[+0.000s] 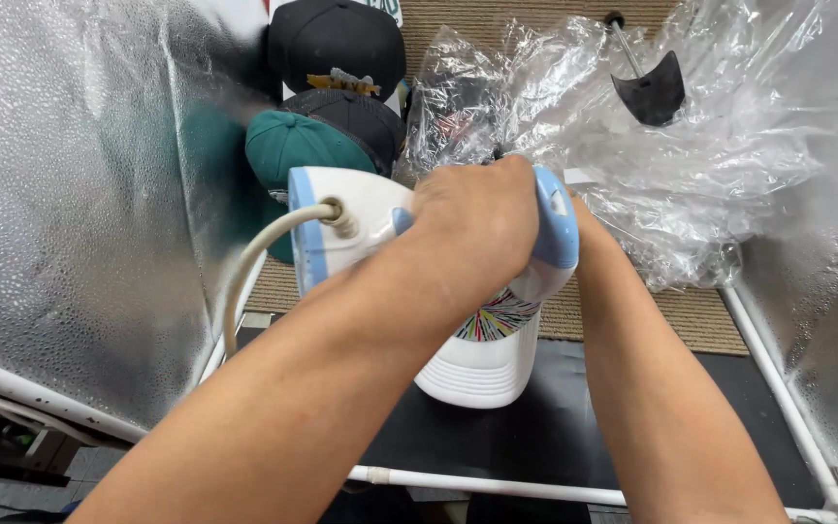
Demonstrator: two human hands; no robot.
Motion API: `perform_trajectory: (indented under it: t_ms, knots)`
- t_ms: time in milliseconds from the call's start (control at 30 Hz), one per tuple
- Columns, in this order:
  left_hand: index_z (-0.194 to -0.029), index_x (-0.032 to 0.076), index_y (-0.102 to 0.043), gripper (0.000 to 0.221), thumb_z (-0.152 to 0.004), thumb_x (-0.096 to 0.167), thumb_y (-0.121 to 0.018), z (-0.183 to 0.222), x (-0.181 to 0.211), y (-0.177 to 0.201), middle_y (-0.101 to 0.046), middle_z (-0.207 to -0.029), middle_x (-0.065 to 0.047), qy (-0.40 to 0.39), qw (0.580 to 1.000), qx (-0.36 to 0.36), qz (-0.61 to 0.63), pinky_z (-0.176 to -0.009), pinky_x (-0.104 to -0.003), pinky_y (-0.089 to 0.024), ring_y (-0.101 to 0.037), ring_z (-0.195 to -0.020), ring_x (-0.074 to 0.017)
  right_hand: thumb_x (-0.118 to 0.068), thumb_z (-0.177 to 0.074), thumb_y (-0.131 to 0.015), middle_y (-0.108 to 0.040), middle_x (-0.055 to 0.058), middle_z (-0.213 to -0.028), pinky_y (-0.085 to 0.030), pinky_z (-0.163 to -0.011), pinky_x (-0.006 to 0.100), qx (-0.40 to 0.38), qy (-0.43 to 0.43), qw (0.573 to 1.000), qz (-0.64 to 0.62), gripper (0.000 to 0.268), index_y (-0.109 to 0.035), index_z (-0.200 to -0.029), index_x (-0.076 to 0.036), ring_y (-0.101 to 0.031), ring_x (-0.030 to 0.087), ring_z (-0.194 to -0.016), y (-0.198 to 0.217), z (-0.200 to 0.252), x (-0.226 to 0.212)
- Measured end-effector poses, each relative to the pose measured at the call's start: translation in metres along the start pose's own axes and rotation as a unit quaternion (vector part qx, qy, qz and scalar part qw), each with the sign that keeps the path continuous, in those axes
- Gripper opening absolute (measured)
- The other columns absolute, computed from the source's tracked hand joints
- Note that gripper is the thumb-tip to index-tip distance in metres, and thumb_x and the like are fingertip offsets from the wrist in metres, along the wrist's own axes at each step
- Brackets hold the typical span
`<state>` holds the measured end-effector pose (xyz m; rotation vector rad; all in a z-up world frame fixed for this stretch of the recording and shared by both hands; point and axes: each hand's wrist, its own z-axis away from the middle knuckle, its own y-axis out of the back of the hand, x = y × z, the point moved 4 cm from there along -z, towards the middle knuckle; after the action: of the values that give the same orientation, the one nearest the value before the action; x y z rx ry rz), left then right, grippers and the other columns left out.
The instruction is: Brushing a hat and using a handheld steamer to remove wrinkles and clean it.
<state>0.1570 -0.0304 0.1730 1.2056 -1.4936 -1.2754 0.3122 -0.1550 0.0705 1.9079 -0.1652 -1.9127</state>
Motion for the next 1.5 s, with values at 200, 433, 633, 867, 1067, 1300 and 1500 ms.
perform_trajectory:
  t_ms: [200, 433, 633, 867, 1067, 1300, 1500]
  knots:
    - [-0.12, -0.007, -0.055, 0.035, -0.086, 0.001, -0.054, -0.007, 0.012, 0.002, -0.075, -0.091, -0.02, -0.005, 0.999, -0.002, 0.036, -0.066, -0.067, -0.056, -0.076, -0.084, -0.042, -0.05, -0.095, -0.052, -0.065, 0.008, -0.138, -0.04, -0.117, 0.044, -0.01, 0.035, 0.999, 0.018, 0.045, -0.074, -0.126, -0.027, -0.052, 0.031, -0.137, 0.0, -0.002, 0.006]
    - [-0.123, -0.009, -0.055, 0.042, -0.082, 0.0, -0.061, 0.016, -0.004, 0.012, -0.075, -0.09, -0.022, 0.039, 0.997, -0.036, 0.059, -0.068, -0.066, -0.057, -0.076, -0.086, -0.0425, -0.052, -0.098, -0.047, -0.063, 0.011, -0.141, -0.037, -0.119, 0.045, -0.02, 0.07, 0.997, 0.036, 0.047, -0.073, -0.127, -0.026, -0.049, 0.033, -0.14, -0.002, -0.001, 0.01]
    - [-0.136, -0.006, -0.047, 0.06, -0.082, 0.01, -0.066, 0.063, -0.045, 0.005, -0.073, -0.1, -0.03, 0.129, 0.985, -0.106, 0.049, -0.073, -0.065, -0.058, -0.075, -0.09, -0.0483, -0.05, -0.102, -0.048, -0.064, 0.015, -0.138, -0.04, -0.115, 0.047, -0.031, 0.072, 0.997, 0.026, 0.046, -0.071, -0.132, -0.024, -0.056, 0.038, -0.132, -0.005, -0.005, 0.008]
    - [-0.138, -0.005, -0.048, 0.06, -0.083, 0.013, -0.063, 0.05, -0.028, 0.0, -0.074, -0.092, -0.027, 0.095, 0.993, -0.056, 0.045, -0.068, -0.059, -0.061, -0.077, -0.081, -0.0444, -0.047, -0.102, -0.054, -0.063, 0.016, -0.14, -0.041, -0.115, 0.048, -0.031, 0.074, 0.997, 0.019, 0.041, -0.072, -0.13, -0.023, -0.055, 0.038, -0.133, -0.005, -0.004, 0.008]
    - [-0.129, -0.007, -0.046, 0.047, -0.085, 0.005, -0.058, 0.016, 0.003, -0.016, -0.074, -0.082, -0.021, 0.011, 0.998, 0.047, 0.027, -0.066, -0.061, -0.059, -0.076, -0.075, -0.0417, -0.045, -0.103, -0.055, -0.062, 0.016, -0.141, -0.039, -0.118, 0.046, -0.045, 0.095, 0.994, 0.027, 0.04, -0.071, -0.13, -0.021, -0.052, 0.034, -0.137, -0.013, -0.013, 0.004]
    - [-0.104, 0.005, -0.061, 0.025, -0.083, 0.018, -0.063, 0.085, -0.042, -0.06, -0.069, -0.074, -0.017, -0.083, 0.977, 0.195, -0.029, -0.073, -0.047, -0.058, -0.071, -0.079, -0.0367, -0.039, -0.106, -0.058, -0.063, 0.016, -0.139, -0.038, -0.12, 0.044, -0.06, 0.118, 0.991, 0.0, 0.035, -0.07, -0.13, -0.016, -0.053, 0.03, -0.137, -0.002, -0.03, 0.023]
    - [-0.1, 0.015, -0.05, 0.009, -0.093, 0.016, -0.055, 0.123, -0.062, -0.117, -0.052, -0.068, -0.003, -0.135, 0.91, 0.35, -0.18, -0.067, -0.034, -0.052, -0.058, -0.07, -0.0221, -0.044, -0.103, -0.063, -0.068, 0.013, -0.132, -0.049, -0.107, 0.041, -0.038, 0.1, 0.994, -0.018, 0.032, -0.073, -0.127, -0.025, -0.064, 0.03, -0.124, -0.003, -0.029, 0.023]
